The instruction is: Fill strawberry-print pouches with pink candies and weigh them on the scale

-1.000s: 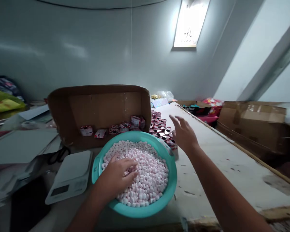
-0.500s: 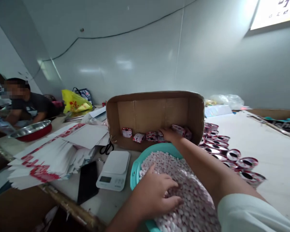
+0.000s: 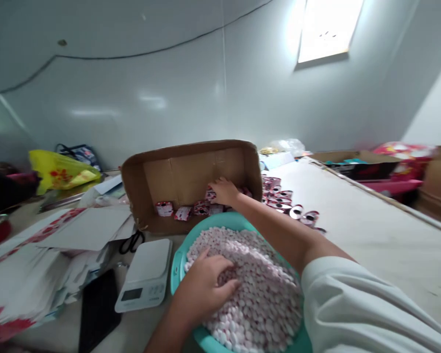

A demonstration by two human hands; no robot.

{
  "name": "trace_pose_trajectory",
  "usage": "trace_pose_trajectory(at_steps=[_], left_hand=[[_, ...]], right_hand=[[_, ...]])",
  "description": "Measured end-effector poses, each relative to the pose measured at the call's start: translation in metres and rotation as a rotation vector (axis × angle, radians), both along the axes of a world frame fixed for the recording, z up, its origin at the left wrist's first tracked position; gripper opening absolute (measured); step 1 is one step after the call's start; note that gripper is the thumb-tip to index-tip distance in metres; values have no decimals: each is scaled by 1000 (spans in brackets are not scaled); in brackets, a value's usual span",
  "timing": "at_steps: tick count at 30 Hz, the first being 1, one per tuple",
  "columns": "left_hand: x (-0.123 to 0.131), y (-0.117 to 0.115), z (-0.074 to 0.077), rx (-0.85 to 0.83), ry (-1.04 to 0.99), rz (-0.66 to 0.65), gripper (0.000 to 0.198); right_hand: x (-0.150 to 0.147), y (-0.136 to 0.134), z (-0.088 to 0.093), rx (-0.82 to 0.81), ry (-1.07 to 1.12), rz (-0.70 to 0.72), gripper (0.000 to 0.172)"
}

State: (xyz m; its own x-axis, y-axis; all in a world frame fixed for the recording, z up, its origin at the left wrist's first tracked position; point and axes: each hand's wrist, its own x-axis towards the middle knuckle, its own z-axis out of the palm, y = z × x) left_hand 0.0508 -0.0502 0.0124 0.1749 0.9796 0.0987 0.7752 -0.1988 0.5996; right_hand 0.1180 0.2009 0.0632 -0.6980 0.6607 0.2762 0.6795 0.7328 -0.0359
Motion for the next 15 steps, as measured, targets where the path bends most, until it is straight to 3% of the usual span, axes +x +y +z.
trace_pose_trajectory(at_steps=[3, 5, 9, 12, 15], left_hand=[[-1, -3, 7, -5, 20, -32, 32], [-1, -6, 10, 16, 41, -89, 35], [0, -8, 6, 65, 213, -49, 47], [2, -4, 0, 49, 316, 12, 62], [6, -2, 1, -44, 353, 17, 69]], right_hand=[[39, -45, 19, 102, 35, -21, 74], [67, -79, 18, 109, 42, -40, 74], [98, -127, -12, 26, -71, -178, 74], [99, -130, -40, -46, -177, -256, 65], [94, -125, -55, -123, -183, -246, 51]])
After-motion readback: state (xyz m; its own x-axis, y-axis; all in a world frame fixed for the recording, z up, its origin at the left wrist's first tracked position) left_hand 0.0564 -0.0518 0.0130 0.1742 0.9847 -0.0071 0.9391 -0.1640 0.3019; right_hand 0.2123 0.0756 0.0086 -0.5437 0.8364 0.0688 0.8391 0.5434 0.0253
